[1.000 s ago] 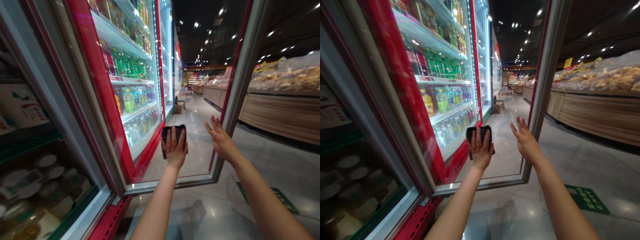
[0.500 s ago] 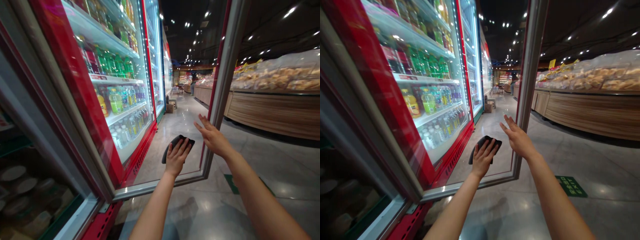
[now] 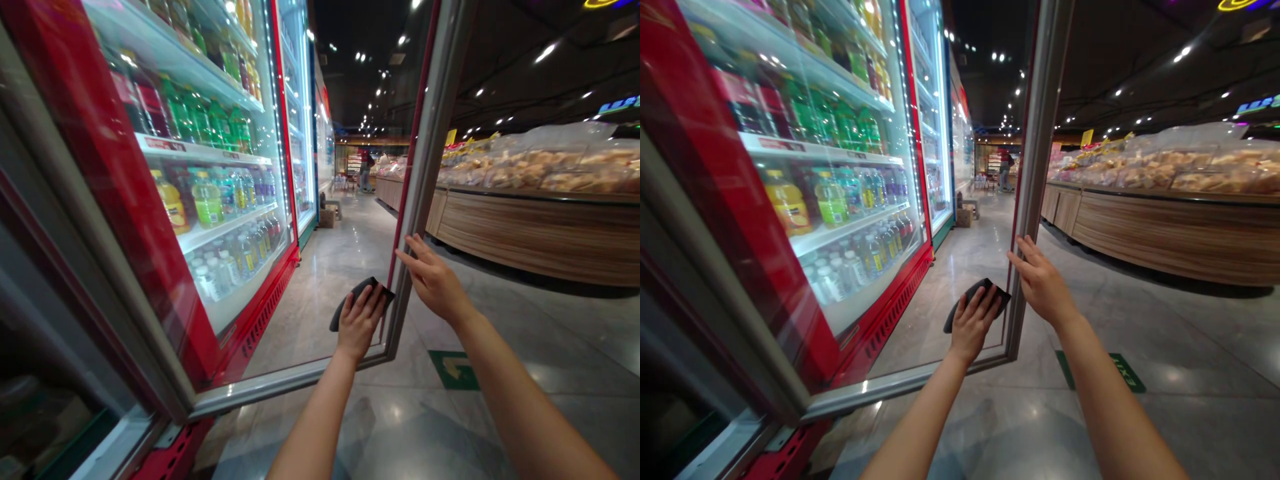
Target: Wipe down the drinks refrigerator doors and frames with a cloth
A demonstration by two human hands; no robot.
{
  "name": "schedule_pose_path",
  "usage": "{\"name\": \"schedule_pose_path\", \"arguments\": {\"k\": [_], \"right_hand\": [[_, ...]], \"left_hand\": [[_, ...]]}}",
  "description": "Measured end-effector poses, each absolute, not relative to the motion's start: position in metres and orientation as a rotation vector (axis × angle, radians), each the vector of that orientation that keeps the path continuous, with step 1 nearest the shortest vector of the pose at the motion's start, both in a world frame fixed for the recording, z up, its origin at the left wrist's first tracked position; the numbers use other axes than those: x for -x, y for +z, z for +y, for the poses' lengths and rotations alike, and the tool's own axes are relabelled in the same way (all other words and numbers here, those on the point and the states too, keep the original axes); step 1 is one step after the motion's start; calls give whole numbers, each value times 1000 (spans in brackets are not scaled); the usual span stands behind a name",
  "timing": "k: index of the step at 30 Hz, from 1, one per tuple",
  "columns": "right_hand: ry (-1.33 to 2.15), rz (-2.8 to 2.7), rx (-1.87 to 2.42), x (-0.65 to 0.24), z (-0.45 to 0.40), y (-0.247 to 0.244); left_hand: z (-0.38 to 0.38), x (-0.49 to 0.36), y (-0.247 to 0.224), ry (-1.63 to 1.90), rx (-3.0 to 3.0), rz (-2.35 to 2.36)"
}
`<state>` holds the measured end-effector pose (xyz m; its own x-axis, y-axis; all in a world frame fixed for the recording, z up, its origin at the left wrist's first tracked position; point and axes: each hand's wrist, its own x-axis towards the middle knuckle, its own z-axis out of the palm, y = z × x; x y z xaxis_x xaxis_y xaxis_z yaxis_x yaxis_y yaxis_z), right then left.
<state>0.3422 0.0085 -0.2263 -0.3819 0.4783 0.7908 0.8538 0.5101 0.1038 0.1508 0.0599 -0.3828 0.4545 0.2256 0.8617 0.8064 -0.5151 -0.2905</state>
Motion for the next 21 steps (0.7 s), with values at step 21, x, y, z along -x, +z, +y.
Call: {"name": "schedule_pose_path", "arguments": {"k": [21], "right_hand": [[-799,-2155,1237,-333,14,-294]], "left_hand": [[52,-153,-500,-734,2241,-645]]}}
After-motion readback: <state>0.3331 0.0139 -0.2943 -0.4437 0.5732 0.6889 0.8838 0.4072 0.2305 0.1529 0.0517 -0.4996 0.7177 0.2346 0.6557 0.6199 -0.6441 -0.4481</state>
